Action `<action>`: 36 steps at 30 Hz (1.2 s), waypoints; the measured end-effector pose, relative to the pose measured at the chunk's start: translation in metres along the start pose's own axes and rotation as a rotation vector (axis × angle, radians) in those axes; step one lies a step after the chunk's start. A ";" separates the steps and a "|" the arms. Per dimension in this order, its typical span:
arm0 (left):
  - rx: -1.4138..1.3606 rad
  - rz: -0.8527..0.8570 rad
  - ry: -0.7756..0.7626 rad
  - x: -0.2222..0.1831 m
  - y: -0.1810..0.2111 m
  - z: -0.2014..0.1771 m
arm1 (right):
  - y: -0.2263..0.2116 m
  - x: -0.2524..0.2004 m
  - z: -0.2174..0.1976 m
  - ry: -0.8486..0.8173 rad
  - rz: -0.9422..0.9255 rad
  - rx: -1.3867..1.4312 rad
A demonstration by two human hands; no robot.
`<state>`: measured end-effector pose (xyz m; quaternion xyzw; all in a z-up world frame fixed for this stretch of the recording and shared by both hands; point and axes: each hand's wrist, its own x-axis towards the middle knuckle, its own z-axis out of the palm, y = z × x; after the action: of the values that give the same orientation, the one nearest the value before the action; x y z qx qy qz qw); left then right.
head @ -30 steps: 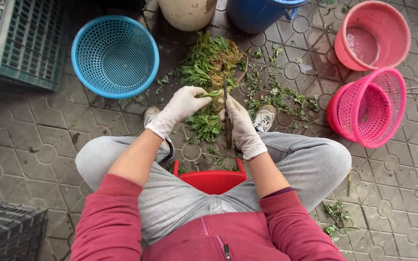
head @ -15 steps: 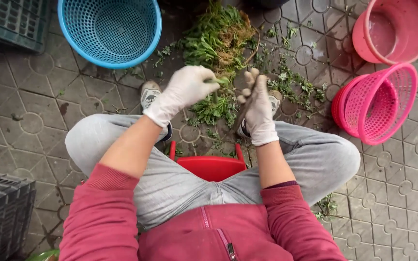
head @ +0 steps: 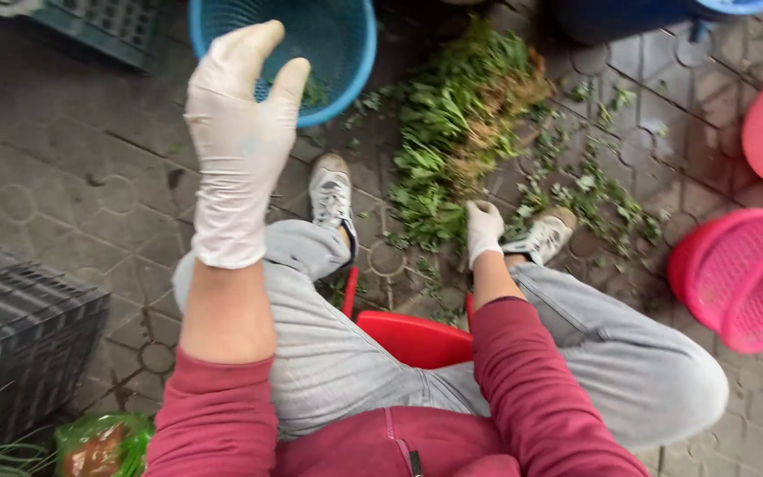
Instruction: Trimming the roots off leafy greens with a knife and sorting them into baskets.
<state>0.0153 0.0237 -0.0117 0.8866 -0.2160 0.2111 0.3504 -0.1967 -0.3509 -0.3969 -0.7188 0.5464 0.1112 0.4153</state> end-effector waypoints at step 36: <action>-0.730 -0.490 -1.271 -0.072 0.084 0.165 | -0.107 -0.183 -0.147 -0.808 -0.408 1.012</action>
<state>-0.0513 -0.1320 -0.1150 0.6883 -0.2292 -0.5067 0.4658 -0.2156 -0.3230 -0.1411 -0.4266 0.1864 0.0211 0.8848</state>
